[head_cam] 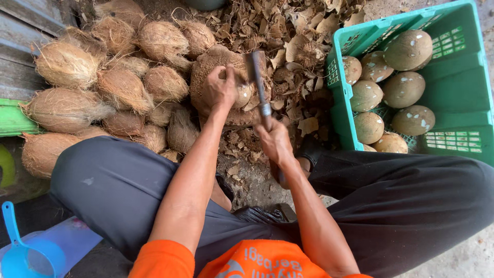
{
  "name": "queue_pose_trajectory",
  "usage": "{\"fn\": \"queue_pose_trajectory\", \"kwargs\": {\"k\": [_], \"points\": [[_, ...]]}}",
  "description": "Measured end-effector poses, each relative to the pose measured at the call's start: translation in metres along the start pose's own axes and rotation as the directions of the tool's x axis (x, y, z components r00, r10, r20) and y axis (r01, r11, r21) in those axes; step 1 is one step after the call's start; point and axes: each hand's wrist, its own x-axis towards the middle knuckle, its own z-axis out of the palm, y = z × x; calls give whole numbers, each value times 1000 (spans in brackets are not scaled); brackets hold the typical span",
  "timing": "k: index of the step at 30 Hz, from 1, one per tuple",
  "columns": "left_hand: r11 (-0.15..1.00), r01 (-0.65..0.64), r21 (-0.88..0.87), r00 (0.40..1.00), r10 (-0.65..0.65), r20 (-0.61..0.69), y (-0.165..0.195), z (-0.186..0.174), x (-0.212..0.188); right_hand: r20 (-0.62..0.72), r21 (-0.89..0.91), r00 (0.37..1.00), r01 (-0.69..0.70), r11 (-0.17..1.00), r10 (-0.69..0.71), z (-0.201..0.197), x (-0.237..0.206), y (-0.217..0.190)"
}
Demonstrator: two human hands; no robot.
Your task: The person sits on the ground and uses a cleaver to chop the husk off coconuts one at a time, rotating each coconut between strikes. Husked coconuts are placed into a green plastic crate beside them.
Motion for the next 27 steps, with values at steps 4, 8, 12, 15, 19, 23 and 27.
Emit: {"fn": "queue_pose_trajectory", "kwargs": {"k": [4, 8, 12, 15, 19, 23, 27], "points": [[991, -49, -127, 999, 48, -17, -6, 2, 0, -41, 104, 971, 240, 965, -237, -8, -1, 8], [991, -120, -59, 991, 116, -70, -11, 3, 1, -213, 253, 881, 467, 847, -423, -9, 3, 16], [984, -120, -129, 993, 119, -20, -14, 7, 1, -48, -2, 974, 223, 975, -223, 2, 8, 17], [975, -175, -138, 984, 168, -62, -18, 10, 2, -57, -92, 987, 144, 985, -150, 1, 4, 17], [944, -187, -273, 981, 167, -97, -20, 13, 2, -160, 280, 910, 413, 866, -382, 1, 1, 17], [942, -288, -173, 954, 266, -137, -22, 11, 3, -130, -19, 955, 266, 964, -266, 7, 10, 14], [986, -132, -102, 988, 122, -97, -18, 9, -1, -165, -229, 976, 100, 968, -140, 7, 8, 16]]}}
